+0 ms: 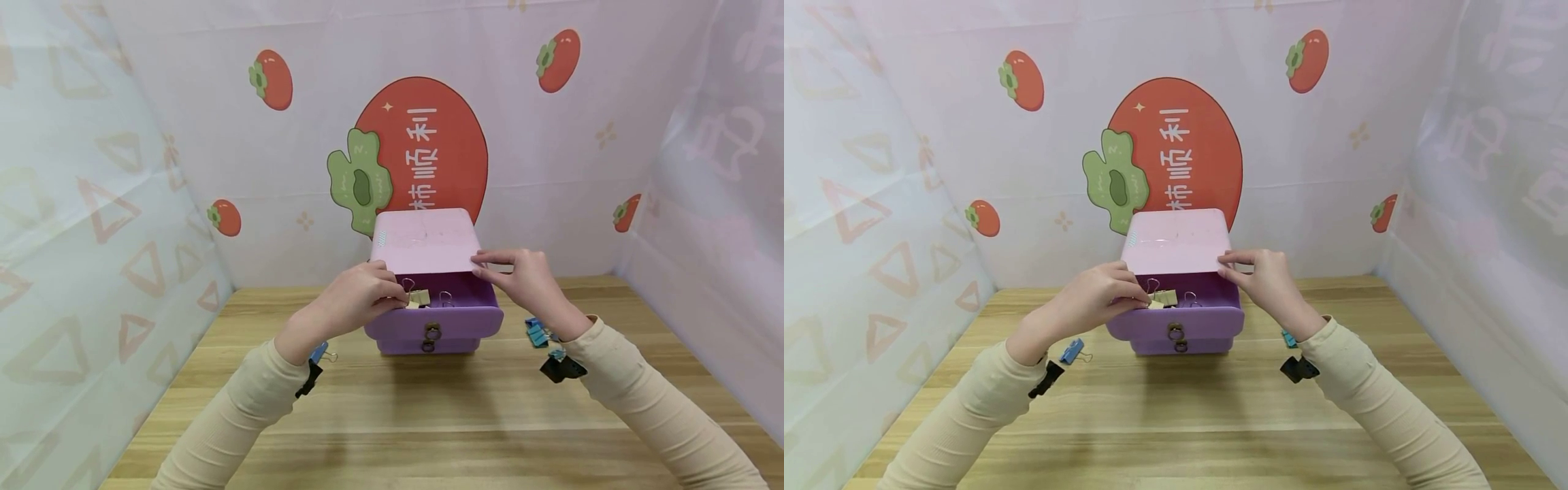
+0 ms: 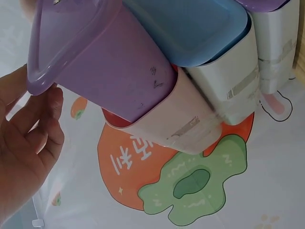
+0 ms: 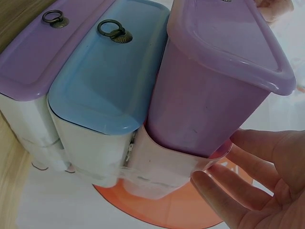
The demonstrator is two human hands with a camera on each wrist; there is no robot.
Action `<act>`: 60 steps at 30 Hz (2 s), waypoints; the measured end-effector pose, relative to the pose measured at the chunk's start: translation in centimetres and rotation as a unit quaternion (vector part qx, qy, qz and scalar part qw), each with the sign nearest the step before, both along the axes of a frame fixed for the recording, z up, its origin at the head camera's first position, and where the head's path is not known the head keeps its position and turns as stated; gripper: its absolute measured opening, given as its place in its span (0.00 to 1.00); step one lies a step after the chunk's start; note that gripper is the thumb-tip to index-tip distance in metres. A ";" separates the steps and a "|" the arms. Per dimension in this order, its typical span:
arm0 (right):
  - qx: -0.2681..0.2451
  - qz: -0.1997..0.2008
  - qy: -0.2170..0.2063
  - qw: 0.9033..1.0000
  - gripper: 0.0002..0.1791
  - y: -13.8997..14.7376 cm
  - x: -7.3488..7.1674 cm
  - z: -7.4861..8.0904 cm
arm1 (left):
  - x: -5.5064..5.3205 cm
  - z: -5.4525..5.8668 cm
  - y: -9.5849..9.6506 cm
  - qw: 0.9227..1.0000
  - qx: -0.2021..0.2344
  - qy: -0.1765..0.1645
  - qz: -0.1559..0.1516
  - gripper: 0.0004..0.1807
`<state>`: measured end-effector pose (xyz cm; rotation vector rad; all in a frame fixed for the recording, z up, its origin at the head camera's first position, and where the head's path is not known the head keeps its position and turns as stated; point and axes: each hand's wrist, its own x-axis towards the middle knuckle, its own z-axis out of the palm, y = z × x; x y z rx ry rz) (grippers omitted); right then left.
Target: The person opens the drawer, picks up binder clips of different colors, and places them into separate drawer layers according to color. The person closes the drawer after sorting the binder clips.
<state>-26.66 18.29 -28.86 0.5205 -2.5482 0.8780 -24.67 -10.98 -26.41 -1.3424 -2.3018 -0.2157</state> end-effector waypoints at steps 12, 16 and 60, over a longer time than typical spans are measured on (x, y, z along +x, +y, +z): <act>0.004 0.000 -0.003 1.000 0.15 0.0 0.0 0.0 | -0.7 -0.4 0.1 0.999 0.001 0.011 0.042 0.04; 0.002 0.002 -0.002 1.000 0.15 0.0 0.0 0.0 | -1.0 -0.3 0.1 0.998 -0.007 0.018 0.059 0.05; 0.011 -0.004 -0.004 1.000 0.15 0.0 0.0 0.2 | -0.9 -0.4 -0.4 0.998 0.010 0.033 0.046 0.02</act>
